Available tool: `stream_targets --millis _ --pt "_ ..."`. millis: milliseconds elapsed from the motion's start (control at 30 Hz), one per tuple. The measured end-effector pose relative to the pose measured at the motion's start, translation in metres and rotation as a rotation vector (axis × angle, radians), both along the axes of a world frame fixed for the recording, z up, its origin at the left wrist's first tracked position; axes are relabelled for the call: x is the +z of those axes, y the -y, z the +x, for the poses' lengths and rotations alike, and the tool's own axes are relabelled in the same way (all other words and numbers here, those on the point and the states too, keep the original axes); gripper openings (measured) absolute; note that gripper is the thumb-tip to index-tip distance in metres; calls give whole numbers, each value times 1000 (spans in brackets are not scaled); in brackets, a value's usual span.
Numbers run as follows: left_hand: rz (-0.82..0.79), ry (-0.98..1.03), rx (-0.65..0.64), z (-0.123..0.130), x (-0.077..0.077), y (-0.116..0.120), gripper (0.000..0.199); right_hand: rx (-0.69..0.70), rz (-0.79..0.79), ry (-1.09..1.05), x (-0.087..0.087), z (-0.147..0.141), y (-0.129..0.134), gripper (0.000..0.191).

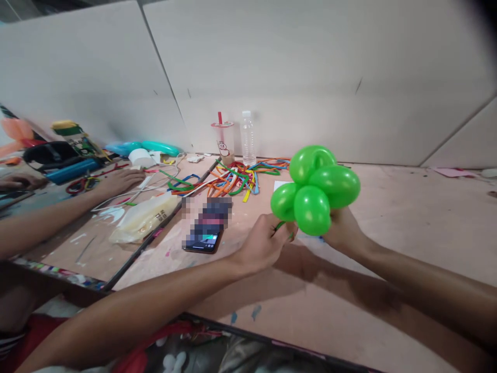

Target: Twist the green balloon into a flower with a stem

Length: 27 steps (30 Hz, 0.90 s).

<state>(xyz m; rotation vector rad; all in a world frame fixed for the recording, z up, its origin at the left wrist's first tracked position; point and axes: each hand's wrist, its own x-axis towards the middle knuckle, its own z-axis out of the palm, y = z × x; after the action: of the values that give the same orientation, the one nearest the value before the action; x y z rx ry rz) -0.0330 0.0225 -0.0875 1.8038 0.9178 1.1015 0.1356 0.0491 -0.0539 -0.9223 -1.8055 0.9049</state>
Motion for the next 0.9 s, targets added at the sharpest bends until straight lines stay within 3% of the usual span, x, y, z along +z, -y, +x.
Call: stream_targets --millis 133,233,367,567,733,900 --pt "-18 4 25 0 0 -1 45 1 -117 0 3 1 -6 62" --pt "-56 -18 32 -2 0 -5 46 35 -153 42 9 7 -17 61" --pt "-102 34 -21 -5 4 -11 39 76 -124 165 18 16 -25 61" --pt "-141 237 -80 0 11 -11 40 77 14 451 18 16 -15 54" --pt "-242 289 -117 2 15 -5 39 242 -96 159 17 9 -10 50" --pt "-326 316 -134 0 19 -1 25 176 -139 -116 15 -2 -2 45"
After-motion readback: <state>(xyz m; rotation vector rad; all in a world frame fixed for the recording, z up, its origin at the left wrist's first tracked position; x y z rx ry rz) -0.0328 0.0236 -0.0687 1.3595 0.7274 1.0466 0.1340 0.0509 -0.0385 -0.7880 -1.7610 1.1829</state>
